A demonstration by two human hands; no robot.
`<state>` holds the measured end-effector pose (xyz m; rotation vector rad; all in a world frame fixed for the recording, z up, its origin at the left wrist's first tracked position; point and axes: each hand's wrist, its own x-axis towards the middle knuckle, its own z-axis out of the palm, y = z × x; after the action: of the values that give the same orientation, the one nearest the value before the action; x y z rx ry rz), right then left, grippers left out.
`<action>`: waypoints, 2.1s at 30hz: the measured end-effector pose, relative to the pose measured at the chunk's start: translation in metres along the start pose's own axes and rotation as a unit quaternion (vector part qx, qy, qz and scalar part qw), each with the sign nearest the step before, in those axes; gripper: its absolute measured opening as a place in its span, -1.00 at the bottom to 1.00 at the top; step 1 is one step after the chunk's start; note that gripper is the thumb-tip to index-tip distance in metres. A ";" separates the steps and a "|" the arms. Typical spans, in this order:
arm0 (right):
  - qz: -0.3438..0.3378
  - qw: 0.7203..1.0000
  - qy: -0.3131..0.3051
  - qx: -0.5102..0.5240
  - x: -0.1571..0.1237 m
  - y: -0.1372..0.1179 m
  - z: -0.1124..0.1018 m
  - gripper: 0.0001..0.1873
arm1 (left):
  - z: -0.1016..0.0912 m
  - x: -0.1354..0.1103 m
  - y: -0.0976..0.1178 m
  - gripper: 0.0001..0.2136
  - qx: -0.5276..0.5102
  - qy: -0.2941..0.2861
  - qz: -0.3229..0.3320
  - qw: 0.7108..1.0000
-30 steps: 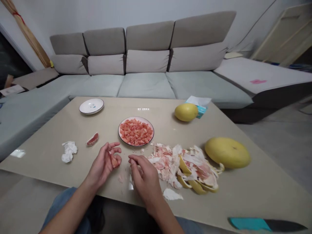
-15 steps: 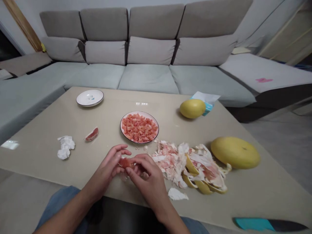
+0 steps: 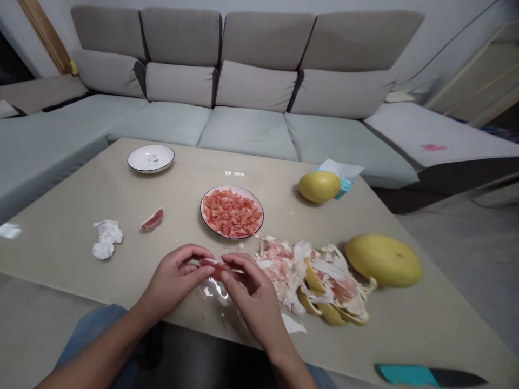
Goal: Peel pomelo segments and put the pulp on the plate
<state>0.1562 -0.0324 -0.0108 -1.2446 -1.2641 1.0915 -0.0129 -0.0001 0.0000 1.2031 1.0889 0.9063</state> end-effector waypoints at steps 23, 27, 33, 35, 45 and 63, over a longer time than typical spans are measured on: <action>-0.122 0.978 0.062 -0.158 -0.001 -0.001 -0.008 -0.86 | 0.001 0.004 -0.002 -0.85 0.046 0.026 0.018 0.998; -0.146 0.972 0.025 -0.184 -0.001 0.000 -0.007 -0.88 | 0.002 0.002 -0.001 -0.87 0.095 0.023 0.054 0.994; -0.102 0.979 -0.015 -0.178 0.000 0.001 -0.005 -0.87 | -0.001 0.002 -0.002 -0.89 0.209 -0.009 0.161 0.965; -0.060 0.985 -0.034 -0.160 0.001 -0.001 -0.007 -0.85 | -0.002 0.003 -0.002 -0.88 0.217 -0.015 0.180 0.959; -0.005 0.992 -0.051 -0.114 0.001 -0.003 -0.007 -0.87 | -0.005 0.004 -0.002 -0.86 0.227 -0.039 0.209 0.950; 0.048 0.992 -0.067 -0.090 0.001 -0.002 -0.011 -0.88 | -0.007 0.006 -0.001 -0.85 0.236 -0.092 0.218 0.943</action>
<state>0.1668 -0.0316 -0.0077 -1.3997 -1.4427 1.1662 -0.0180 0.0074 -0.0018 1.9437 0.9271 0.8604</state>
